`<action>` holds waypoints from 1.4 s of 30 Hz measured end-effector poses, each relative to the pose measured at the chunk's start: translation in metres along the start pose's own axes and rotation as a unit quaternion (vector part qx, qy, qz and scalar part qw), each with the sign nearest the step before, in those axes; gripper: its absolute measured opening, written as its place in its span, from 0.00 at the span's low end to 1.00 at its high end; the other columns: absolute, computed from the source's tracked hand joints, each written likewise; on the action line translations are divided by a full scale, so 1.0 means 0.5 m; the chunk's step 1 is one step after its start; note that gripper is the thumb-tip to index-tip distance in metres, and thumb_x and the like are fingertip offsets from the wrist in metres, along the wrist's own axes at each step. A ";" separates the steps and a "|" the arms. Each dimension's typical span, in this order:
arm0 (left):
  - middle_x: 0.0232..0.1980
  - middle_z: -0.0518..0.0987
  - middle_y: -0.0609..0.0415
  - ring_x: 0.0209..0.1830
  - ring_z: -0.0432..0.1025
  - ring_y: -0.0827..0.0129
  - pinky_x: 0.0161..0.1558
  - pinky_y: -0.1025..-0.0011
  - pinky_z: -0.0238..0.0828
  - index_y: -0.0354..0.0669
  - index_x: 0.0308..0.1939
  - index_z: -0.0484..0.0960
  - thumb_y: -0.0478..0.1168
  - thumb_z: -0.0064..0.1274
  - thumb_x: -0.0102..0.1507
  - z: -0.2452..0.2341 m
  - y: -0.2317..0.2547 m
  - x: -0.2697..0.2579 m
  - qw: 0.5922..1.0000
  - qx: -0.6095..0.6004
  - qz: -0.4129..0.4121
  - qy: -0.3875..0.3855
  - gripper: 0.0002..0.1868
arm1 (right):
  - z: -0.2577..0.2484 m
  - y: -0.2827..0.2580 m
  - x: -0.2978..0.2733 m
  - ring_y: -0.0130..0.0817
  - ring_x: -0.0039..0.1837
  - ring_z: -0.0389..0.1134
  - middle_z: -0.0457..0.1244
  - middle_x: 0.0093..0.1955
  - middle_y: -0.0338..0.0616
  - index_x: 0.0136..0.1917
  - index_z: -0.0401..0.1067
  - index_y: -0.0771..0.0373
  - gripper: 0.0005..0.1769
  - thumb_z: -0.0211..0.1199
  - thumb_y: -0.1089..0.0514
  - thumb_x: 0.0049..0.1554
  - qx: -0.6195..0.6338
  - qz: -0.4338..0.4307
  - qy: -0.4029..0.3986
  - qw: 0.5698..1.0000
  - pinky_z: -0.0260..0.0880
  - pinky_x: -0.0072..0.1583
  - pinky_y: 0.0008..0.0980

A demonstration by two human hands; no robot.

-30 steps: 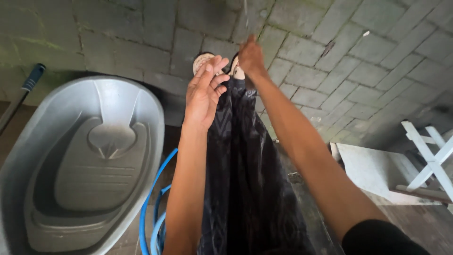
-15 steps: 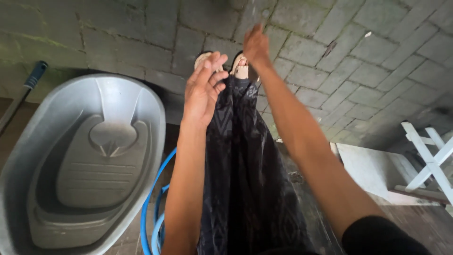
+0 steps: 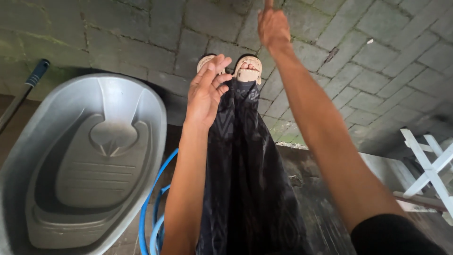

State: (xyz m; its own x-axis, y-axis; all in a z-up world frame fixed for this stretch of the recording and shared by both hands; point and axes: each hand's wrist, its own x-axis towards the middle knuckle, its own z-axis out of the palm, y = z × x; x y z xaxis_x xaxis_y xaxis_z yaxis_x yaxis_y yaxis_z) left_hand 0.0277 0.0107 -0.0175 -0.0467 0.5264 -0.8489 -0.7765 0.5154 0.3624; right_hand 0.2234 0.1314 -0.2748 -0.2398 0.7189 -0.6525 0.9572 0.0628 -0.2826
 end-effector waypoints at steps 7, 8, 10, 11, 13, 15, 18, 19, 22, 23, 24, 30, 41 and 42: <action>0.66 0.78 0.48 0.48 0.74 0.73 0.48 0.73 0.70 0.39 0.66 0.76 0.48 0.50 0.72 -0.003 -0.025 0.002 1.000 -0.008 -0.008 -0.007 0.23 | -0.003 0.075 -0.019 0.60 0.57 0.71 0.67 0.57 0.65 0.70 0.61 0.65 0.22 0.50 0.53 0.67 -0.168 -0.062 -0.015 0.984 0.74 0.54 0.51; 0.66 0.78 0.48 0.48 0.74 0.73 0.48 0.73 0.70 0.39 0.66 0.76 0.48 0.50 0.72 0.002 -0.022 0.002 1.000 -0.007 -0.009 -0.009 0.23 | -0.024 0.069 -0.039 0.62 0.56 0.70 0.67 0.55 0.67 0.73 0.58 0.64 0.24 0.48 0.51 0.68 -0.110 -0.003 -0.041 0.993 0.73 0.55 0.52; 0.67 0.78 0.47 0.48 0.74 0.73 0.48 0.73 0.70 0.38 0.66 0.76 0.48 0.50 0.72 0.009 -0.013 0.000 1.000 -0.006 -0.009 -0.011 0.23 | -0.049 0.067 -0.070 0.64 0.56 0.70 0.67 0.54 0.69 0.76 0.55 0.64 0.26 0.46 0.48 0.70 -0.052 0.054 -0.067 0.995 0.72 0.56 0.53; 0.67 0.78 0.47 0.48 0.74 0.73 0.48 0.74 0.70 0.38 0.66 0.76 0.48 0.50 0.72 0.013 -0.008 -0.001 1.000 -0.004 -0.006 -0.013 0.23 | -0.052 0.071 -0.080 0.64 0.56 0.70 0.67 0.53 0.70 0.76 0.53 0.65 0.27 0.46 0.48 0.70 -0.060 0.066 -0.078 0.993 0.73 0.55 0.53; 0.67 0.78 0.47 0.49 0.74 0.73 0.48 0.74 0.70 0.38 0.66 0.76 0.48 0.50 0.72 0.018 -0.003 0.001 1.000 -0.003 -0.004 -0.015 0.23 | -0.051 0.081 -0.083 0.64 0.55 0.71 0.66 0.52 0.72 0.77 0.52 0.65 0.28 0.46 0.48 0.70 -0.070 0.078 -0.088 0.991 0.73 0.55 0.52; 0.68 0.77 0.46 0.49 0.74 0.73 0.48 0.74 0.70 0.38 0.66 0.75 0.48 0.50 0.72 0.018 0.000 0.006 1.000 -0.003 0.000 -0.018 0.24 | -0.036 0.088 -0.071 0.65 0.54 0.71 0.67 0.52 0.71 0.76 0.53 0.64 0.26 0.47 0.48 0.72 -0.065 0.067 -0.058 0.994 0.73 0.55 0.52; 0.68 0.77 0.47 0.49 0.73 0.73 0.49 0.74 0.70 0.38 0.67 0.76 0.49 0.50 0.72 0.018 -0.002 0.005 1.000 0.003 -0.003 -0.013 0.24 | -0.075 0.032 -0.056 0.64 0.53 0.71 0.67 0.51 0.69 0.78 0.50 0.64 0.27 0.48 0.49 0.72 -0.069 0.044 -0.052 0.995 0.73 0.54 0.52; 0.68 0.77 0.47 0.49 0.73 0.73 0.49 0.74 0.70 0.38 0.67 0.76 0.49 0.50 0.72 0.017 -0.003 0.001 1.000 0.003 -0.006 -0.011 0.24 | -0.070 0.030 -0.050 0.64 0.53 0.71 0.67 0.51 0.69 0.78 0.50 0.64 0.27 0.48 0.49 0.72 -0.068 0.044 -0.055 0.995 0.73 0.54 0.52; 0.68 0.77 0.47 0.49 0.73 0.73 0.49 0.73 0.70 0.38 0.67 0.75 0.49 0.51 0.71 0.016 -0.011 -0.003 1.000 0.010 -0.008 -0.009 0.25 | -0.045 0.055 -0.036 0.61 0.52 0.72 0.68 0.50 0.68 0.79 0.48 0.68 0.30 0.48 0.50 0.71 -0.098 0.020 -0.054 0.994 0.75 0.53 0.49; 0.68 0.77 0.47 0.49 0.73 0.73 0.49 0.73 0.70 0.38 0.67 0.75 0.49 0.51 0.71 0.013 -0.016 -0.005 1.000 0.010 -0.011 -0.008 0.25 | -0.027 0.081 -0.037 0.60 0.53 0.73 0.69 0.51 0.67 0.78 0.50 0.68 0.29 0.48 0.51 0.72 -0.119 0.012 -0.051 0.991 0.75 0.53 0.49; 0.67 0.77 0.47 0.49 0.73 0.73 0.48 0.73 0.70 0.38 0.67 0.75 0.50 0.51 0.71 0.011 -0.018 -0.003 1.000 0.009 -0.010 -0.007 0.25 | -0.011 0.102 -0.028 0.59 0.53 0.73 0.69 0.52 0.66 0.78 0.52 0.68 0.27 0.48 0.51 0.72 -0.140 0.001 -0.044 0.989 0.75 0.53 0.48; 0.67 0.78 0.47 0.49 0.73 0.73 0.49 0.73 0.70 0.39 0.66 0.76 0.50 0.51 0.71 0.022 -0.010 -0.001 1.000 0.005 -0.007 -0.012 0.25 | -0.069 0.224 -0.072 0.57 0.52 0.74 0.65 0.62 0.64 0.80 0.52 0.68 0.30 0.49 0.54 0.69 -0.248 -0.021 -0.082 0.965 0.77 0.48 0.48; 0.66 0.78 0.48 0.49 0.74 0.73 0.49 0.73 0.70 0.38 0.67 0.76 0.49 0.50 0.71 0.020 -0.035 -0.004 1.000 0.013 -0.022 -0.002 0.24 | -0.102 0.197 -0.055 0.57 0.48 0.73 0.70 0.48 0.65 0.83 0.47 0.65 0.32 0.47 0.49 0.72 -0.220 -0.001 -0.061 0.974 0.76 0.48 0.47; 0.66 0.79 0.48 0.48 0.74 0.73 0.49 0.73 0.70 0.38 0.67 0.75 0.49 0.50 0.71 0.021 -0.036 -0.004 1.000 0.016 -0.024 -0.001 0.25 | -0.107 0.185 -0.053 0.56 0.48 0.74 0.70 0.48 0.64 0.83 0.47 0.65 0.33 0.47 0.50 0.72 -0.228 0.000 -0.069 0.971 0.76 0.48 0.47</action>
State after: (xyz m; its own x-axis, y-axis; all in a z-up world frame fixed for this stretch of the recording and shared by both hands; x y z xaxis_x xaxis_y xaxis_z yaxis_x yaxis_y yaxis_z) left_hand 0.0482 0.0076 -0.0183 -0.0086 0.5026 -0.8645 -0.7577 0.5609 0.3337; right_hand 0.3272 0.1554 -0.2461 -0.2296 0.6209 -0.7495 0.9219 0.3857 0.0372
